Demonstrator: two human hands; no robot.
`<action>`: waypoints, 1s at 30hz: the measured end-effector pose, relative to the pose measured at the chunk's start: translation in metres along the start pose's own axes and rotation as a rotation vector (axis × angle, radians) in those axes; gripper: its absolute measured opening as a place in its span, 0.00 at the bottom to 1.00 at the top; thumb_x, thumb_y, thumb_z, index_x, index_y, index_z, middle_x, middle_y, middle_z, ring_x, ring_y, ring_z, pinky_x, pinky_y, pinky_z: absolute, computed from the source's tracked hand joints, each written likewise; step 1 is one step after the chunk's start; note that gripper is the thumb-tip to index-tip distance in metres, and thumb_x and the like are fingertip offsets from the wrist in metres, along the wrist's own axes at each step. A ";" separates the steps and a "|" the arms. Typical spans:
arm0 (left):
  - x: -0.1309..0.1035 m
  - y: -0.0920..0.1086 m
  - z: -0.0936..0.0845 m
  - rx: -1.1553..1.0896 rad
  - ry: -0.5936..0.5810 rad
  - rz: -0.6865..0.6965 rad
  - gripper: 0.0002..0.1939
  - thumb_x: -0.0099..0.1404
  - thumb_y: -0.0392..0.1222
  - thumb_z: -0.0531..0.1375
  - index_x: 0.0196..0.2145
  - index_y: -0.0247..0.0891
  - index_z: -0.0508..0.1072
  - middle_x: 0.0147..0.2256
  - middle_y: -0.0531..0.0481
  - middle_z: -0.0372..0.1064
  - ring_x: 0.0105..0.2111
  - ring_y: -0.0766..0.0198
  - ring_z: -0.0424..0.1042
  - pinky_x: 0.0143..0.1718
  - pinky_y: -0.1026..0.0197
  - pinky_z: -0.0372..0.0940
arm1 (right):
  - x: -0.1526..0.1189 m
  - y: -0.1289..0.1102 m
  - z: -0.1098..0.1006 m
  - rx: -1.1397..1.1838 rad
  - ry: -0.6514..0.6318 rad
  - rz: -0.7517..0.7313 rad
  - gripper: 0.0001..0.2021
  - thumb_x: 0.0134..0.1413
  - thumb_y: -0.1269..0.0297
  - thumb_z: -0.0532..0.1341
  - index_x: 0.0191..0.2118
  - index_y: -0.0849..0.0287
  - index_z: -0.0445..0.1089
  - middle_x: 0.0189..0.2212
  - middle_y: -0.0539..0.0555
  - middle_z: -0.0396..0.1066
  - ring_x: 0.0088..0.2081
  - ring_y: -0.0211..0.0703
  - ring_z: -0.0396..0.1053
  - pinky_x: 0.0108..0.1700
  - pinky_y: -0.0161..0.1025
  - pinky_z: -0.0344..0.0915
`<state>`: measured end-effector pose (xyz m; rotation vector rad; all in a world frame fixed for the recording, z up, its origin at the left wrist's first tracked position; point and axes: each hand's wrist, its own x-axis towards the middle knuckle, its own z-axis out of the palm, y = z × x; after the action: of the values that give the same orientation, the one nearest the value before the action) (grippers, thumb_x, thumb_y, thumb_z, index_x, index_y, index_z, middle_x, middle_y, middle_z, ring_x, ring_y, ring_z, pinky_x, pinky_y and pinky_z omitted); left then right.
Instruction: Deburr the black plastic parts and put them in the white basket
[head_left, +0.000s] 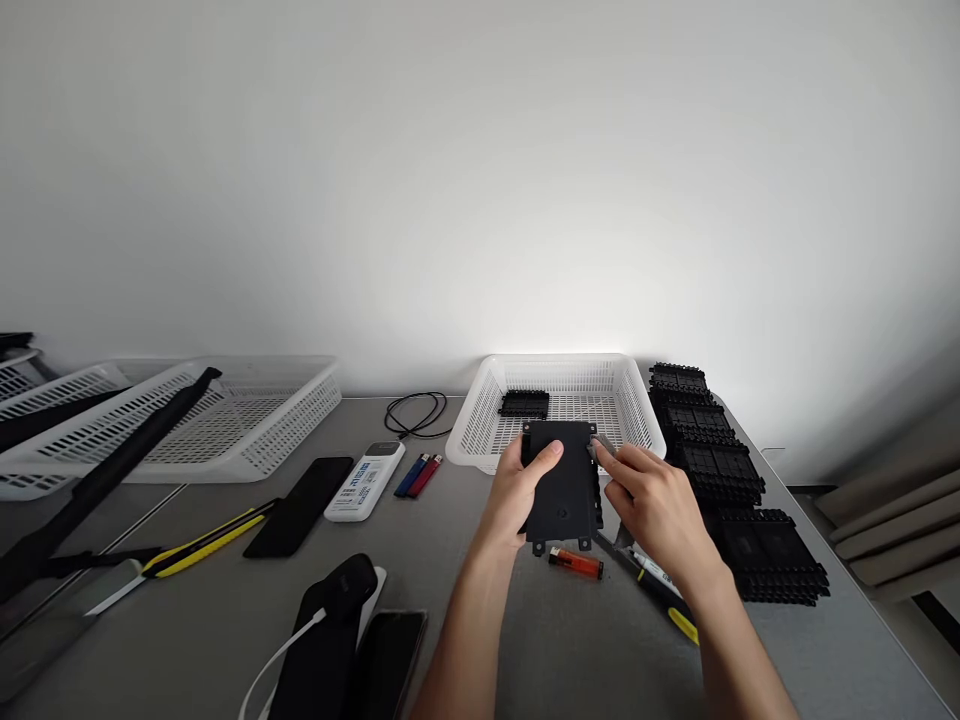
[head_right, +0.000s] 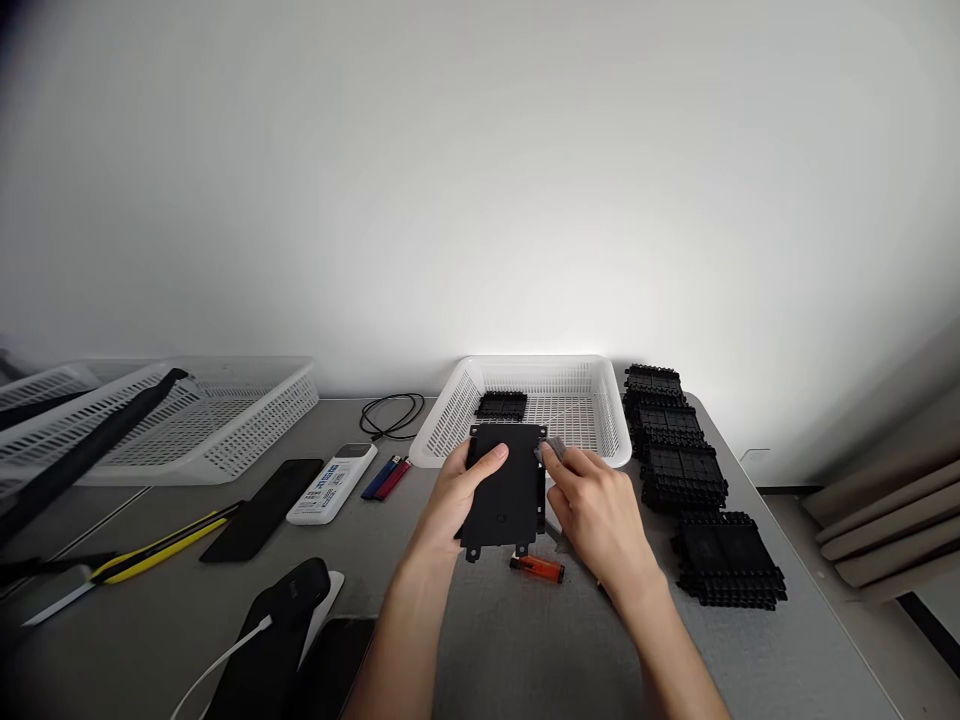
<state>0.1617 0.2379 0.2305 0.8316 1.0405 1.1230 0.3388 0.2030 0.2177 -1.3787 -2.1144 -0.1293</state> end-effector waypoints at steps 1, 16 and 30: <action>0.001 0.000 0.000 -0.014 0.014 0.010 0.24 0.51 0.52 0.71 0.41 0.37 0.74 0.38 0.43 0.77 0.35 0.49 0.78 0.29 0.56 0.74 | 0.000 0.000 -0.003 0.024 -0.030 -0.029 0.20 0.64 0.74 0.50 0.57 0.63 0.71 0.29 0.52 0.67 0.30 0.40 0.65 0.28 0.36 0.55; 0.011 0.004 -0.018 -0.007 0.066 0.048 0.24 0.51 0.52 0.71 0.43 0.38 0.74 0.38 0.43 0.77 0.36 0.50 0.78 0.29 0.57 0.73 | -0.007 -0.006 -0.023 0.422 0.174 0.198 0.18 0.63 0.72 0.52 0.54 0.57 0.73 0.33 0.53 0.68 0.29 0.37 0.64 0.30 0.36 0.62; 0.010 -0.009 -0.005 0.136 0.035 0.128 0.25 0.57 0.62 0.64 0.43 0.39 0.74 0.39 0.45 0.76 0.39 0.52 0.77 0.33 0.60 0.71 | 0.000 -0.011 -0.005 0.449 -0.198 -0.037 0.25 0.62 0.75 0.50 0.63 0.56 0.64 0.39 0.56 0.70 0.35 0.41 0.68 0.37 0.38 0.66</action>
<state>0.1607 0.2456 0.2187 1.0018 1.1148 1.1872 0.3315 0.1955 0.2246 -1.1180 -2.1544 0.4586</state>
